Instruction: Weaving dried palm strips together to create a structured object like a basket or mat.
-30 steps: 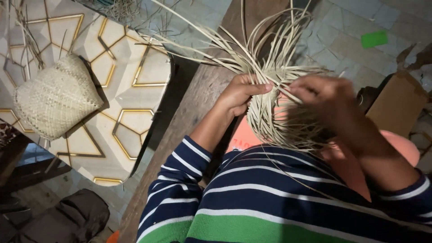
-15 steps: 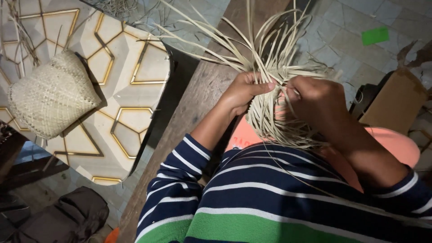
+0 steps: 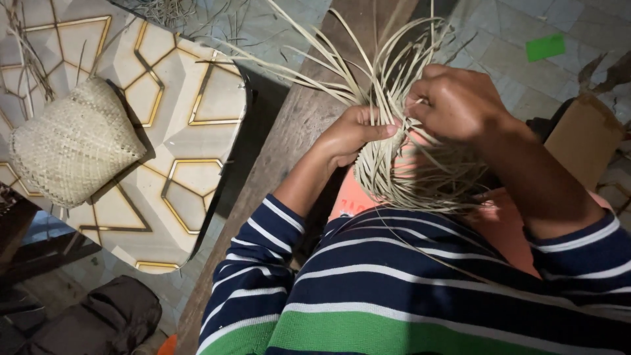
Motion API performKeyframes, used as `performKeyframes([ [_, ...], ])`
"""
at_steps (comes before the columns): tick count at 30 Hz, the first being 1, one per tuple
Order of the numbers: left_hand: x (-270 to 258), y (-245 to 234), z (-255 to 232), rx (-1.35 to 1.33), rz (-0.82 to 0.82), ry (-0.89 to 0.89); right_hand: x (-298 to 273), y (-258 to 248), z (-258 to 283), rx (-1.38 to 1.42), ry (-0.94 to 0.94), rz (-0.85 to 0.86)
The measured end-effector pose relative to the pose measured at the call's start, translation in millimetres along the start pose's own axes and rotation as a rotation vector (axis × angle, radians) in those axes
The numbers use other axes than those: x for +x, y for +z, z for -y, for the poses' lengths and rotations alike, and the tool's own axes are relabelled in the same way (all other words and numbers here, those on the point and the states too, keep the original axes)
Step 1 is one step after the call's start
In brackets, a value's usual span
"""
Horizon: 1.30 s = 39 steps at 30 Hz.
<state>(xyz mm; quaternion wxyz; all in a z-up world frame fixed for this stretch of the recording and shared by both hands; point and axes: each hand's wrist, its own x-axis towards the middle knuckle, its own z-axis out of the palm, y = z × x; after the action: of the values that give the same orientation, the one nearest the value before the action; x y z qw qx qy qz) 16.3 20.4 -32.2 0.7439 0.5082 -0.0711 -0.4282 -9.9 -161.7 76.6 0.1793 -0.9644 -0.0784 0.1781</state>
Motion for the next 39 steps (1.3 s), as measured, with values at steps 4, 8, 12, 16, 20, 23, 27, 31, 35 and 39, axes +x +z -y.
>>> performKeyframes([
  [4, -5, 12, -12, -0.034, -0.015, -0.009, 8, 14, -13, 0.070, -0.035, -0.089],
  [8, -8, 31, -22, 0.069, -0.201, -0.059, 13, 20, -15, 0.062, -0.055, -0.108],
  [12, -4, 34, -22, 0.154, -0.246, -0.095, 14, 21, -13, 0.089, -0.105, -0.148],
  [16, 2, 34, -22, 0.140, -0.204, -0.037, 15, 5, -4, 0.138, -0.068, -0.116],
  [20, 7, 31, -20, 0.207, -0.262, -0.169, 12, -10, 4, 0.262, 0.088, 0.000],
  [23, 9, 27, -15, 0.216, -0.283, -0.211, 6, -3, -2, 0.094, -0.061, -0.186],
  [27, 9, 28, -16, 0.138, -0.337, -0.257, -4, 21, -37, -0.174, -0.371, -0.699],
  [31, 8, 28, -21, 0.058, -0.363, -0.334, -24, 12, -35, -0.001, -0.570, -0.580],
  [35, 3, 27, -22, 0.147, -0.322, -0.346, -28, 24, -39, 0.053, -0.729, -0.402],
  [39, -5, 30, -25, 0.168, -0.264, -0.271, -32, 20, -26, 0.183, -0.820, -0.406],
])
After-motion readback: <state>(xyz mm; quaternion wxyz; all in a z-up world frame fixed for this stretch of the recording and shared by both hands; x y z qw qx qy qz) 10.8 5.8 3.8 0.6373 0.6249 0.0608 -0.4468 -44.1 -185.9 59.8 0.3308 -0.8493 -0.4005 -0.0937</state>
